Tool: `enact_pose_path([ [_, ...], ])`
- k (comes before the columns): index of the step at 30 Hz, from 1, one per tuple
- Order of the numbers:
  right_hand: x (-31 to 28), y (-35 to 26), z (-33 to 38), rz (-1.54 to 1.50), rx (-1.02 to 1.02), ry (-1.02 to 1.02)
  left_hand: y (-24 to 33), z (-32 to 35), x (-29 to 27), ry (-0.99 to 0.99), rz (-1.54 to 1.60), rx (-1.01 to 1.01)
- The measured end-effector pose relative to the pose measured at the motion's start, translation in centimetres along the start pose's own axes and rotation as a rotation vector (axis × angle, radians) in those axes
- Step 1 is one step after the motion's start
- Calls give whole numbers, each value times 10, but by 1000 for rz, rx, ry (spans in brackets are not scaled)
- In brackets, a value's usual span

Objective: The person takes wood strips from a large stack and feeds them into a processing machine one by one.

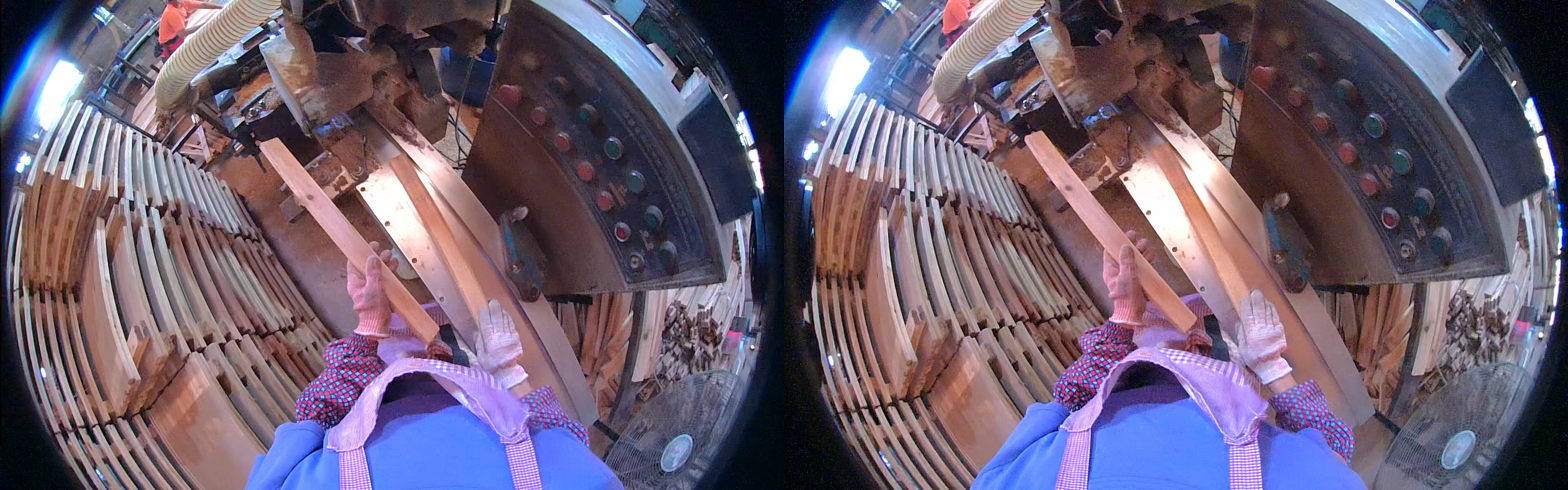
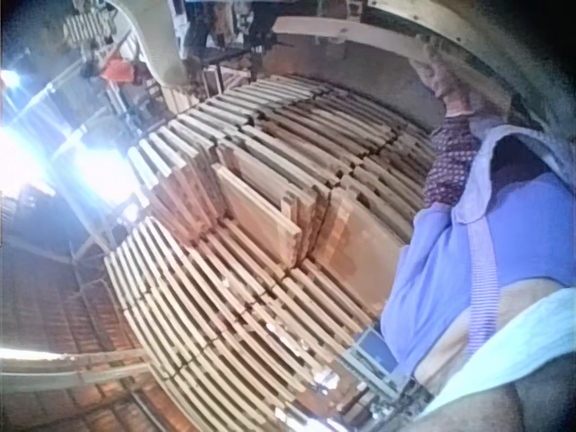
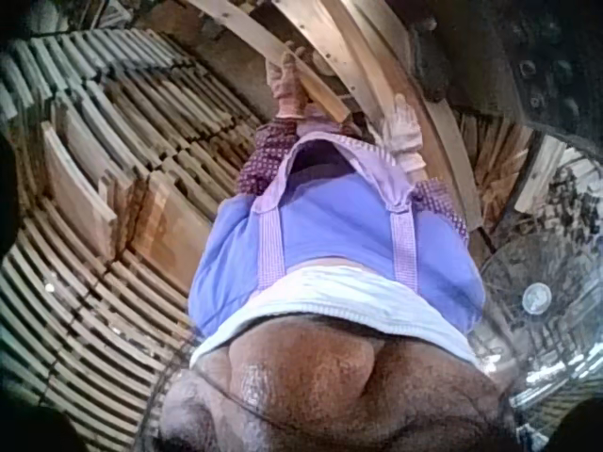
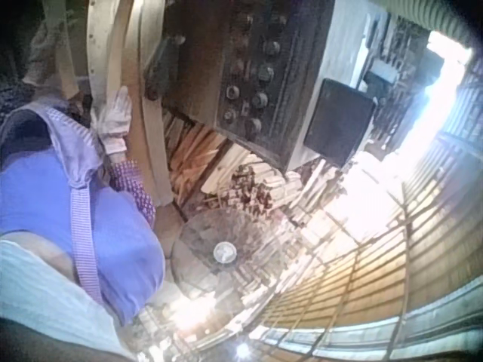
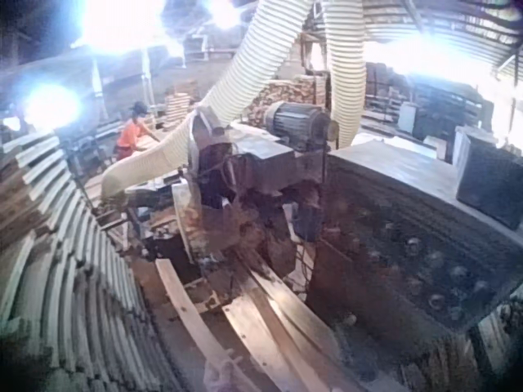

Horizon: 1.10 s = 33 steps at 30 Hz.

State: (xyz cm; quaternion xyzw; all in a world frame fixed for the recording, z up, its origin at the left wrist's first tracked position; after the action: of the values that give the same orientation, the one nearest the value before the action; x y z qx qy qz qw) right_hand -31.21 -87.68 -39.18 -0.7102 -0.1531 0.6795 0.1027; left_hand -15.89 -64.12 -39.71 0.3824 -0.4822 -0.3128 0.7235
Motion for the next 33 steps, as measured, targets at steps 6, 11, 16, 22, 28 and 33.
enact_pose_path([
  [6,16,-26,-186,209,-270,243,18,-8,-11,-15,-96,-48],
  [11,52,-24,-294,266,-324,213,19,-19,-19,77,-110,30],
  [16,42,-55,-324,-360,-258,141,42,-41,-11,142,-105,152],
  [22,-18,-118,-178,-789,-384,-458,35,-33,-6,106,16,238],
  [28,-15,-52,-65,-430,-20,-207,137,-29,-49,15,-1514,744],
  [33,30,32,-19,186,-300,155,369,-78,-186,835,-2288,661],
])
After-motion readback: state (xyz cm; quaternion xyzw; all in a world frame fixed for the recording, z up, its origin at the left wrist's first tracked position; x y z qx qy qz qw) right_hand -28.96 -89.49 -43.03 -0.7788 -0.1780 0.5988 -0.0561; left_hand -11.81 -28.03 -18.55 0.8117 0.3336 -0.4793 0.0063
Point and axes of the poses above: each hand's wrist, its own z-axis away from the middle knuckle, its own x-axis out of the palm, y = z × x, the point moved 2 cm from there along -z, towards the middle knuckle, and after that the axes turned 1 degree about y, right-handed, at the moved point
